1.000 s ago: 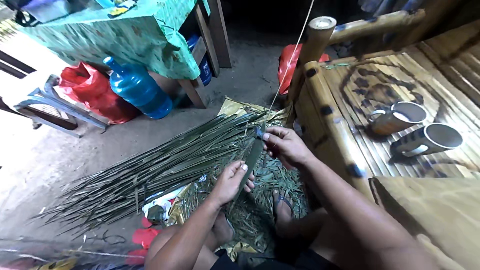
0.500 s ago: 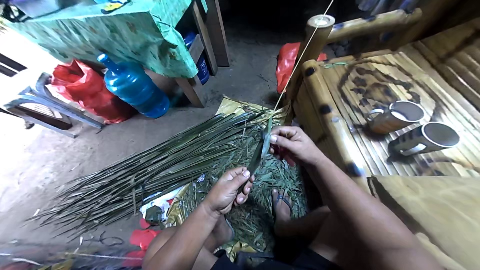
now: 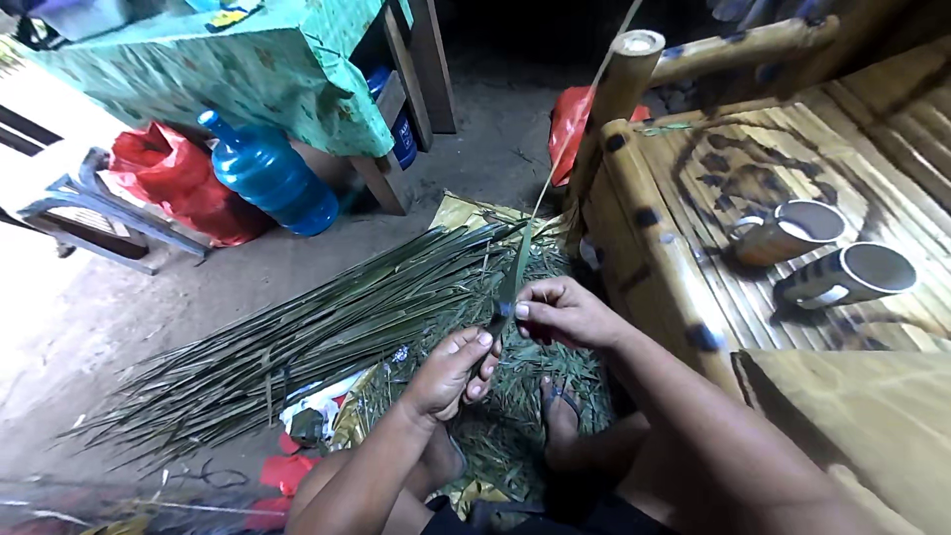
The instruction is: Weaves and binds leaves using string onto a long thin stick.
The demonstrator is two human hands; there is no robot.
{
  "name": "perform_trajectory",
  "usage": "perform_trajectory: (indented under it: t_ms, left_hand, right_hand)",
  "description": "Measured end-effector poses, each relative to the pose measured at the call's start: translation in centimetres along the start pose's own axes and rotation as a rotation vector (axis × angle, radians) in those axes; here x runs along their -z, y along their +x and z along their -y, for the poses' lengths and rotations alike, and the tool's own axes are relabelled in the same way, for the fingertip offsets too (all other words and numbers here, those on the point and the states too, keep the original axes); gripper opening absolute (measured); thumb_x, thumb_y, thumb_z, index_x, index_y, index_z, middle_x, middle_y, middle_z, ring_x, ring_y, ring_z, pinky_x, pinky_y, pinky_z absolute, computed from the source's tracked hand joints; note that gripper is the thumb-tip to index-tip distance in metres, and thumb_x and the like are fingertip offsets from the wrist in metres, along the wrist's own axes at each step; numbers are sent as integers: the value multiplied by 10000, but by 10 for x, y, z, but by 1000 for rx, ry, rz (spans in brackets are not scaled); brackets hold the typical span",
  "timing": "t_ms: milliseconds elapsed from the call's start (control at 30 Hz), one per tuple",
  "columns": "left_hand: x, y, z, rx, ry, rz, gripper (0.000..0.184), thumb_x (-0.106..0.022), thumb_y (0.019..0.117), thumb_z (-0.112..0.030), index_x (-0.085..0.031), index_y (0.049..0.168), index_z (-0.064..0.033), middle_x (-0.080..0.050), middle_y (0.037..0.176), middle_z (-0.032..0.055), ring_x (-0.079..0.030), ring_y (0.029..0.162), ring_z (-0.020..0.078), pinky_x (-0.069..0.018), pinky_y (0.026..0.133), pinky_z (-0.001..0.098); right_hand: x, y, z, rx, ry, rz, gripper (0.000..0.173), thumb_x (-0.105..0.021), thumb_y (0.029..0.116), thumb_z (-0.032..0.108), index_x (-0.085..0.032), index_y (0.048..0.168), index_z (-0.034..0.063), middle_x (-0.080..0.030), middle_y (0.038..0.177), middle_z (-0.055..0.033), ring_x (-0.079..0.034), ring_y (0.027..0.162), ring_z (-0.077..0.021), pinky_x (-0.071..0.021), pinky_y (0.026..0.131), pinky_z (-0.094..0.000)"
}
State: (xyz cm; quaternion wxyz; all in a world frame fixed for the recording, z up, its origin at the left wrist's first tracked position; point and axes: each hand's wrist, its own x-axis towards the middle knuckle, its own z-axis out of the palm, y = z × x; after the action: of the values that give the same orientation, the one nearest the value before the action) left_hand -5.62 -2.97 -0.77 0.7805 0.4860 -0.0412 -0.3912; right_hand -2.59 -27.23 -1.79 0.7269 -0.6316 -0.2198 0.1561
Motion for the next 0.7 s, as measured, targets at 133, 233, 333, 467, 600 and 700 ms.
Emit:
perform_trajectory:
  t_ms: [133,233,333,467,600,700]
  left_hand:
    - [0,-6,4,36,20,51,242,-434,1087,-240,-607,993,-100,-541,662,-53,-485,474,14,-434,446,155]
    - [0,-9,7,53,26,71,234,-453,1084,-243,-613,994,-97,-549,666,-51,-487,475,15,-431,442,155]
    - [0,-7,5,43,15,58,249,-438,1086,-244,-616,989,-99,-547,667,-49,-483,474,15,-431,441,154]
    - [1,-3,0,12,-28,68,252,-428,1088,-239,-612,983,-103,-508,634,-64,-470,464,16,-423,437,159]
    - [1,-5,2,49,-93,145,236,-461,1083,-269,-617,979,-126,-479,614,-84,-443,449,9,-399,425,155]
    - [2,-6,8,87,-115,221,233,-487,1077,-300,-613,967,-138,-461,606,-94,-435,448,7,-390,425,157]
  right_hand:
    - [23,2,9,35,-38,-213,195,-558,1030,196,-694,968,71,-679,742,-3,-604,572,-59,-534,531,-223]
    - [41,1,13,52,-21,-397,191,-550,1044,239,-695,1041,115,-683,784,7,-600,572,-52,-538,517,-213]
    - [41,-1,14,15,14,-342,201,-563,1031,256,-687,1015,99,-672,771,-24,-611,571,-88,-550,519,-245]
    - [7,-5,1,-69,48,41,219,-578,1034,239,-693,994,57,-689,762,13,-636,613,-59,-553,559,-230]
    - [2,-3,2,13,67,66,223,-570,1037,229,-695,936,74,-691,749,33,-631,613,-35,-543,562,-204]
    - [19,-1,5,93,21,-81,212,-567,1029,210,-676,891,91,-684,731,17,-625,597,-48,-542,554,-213]
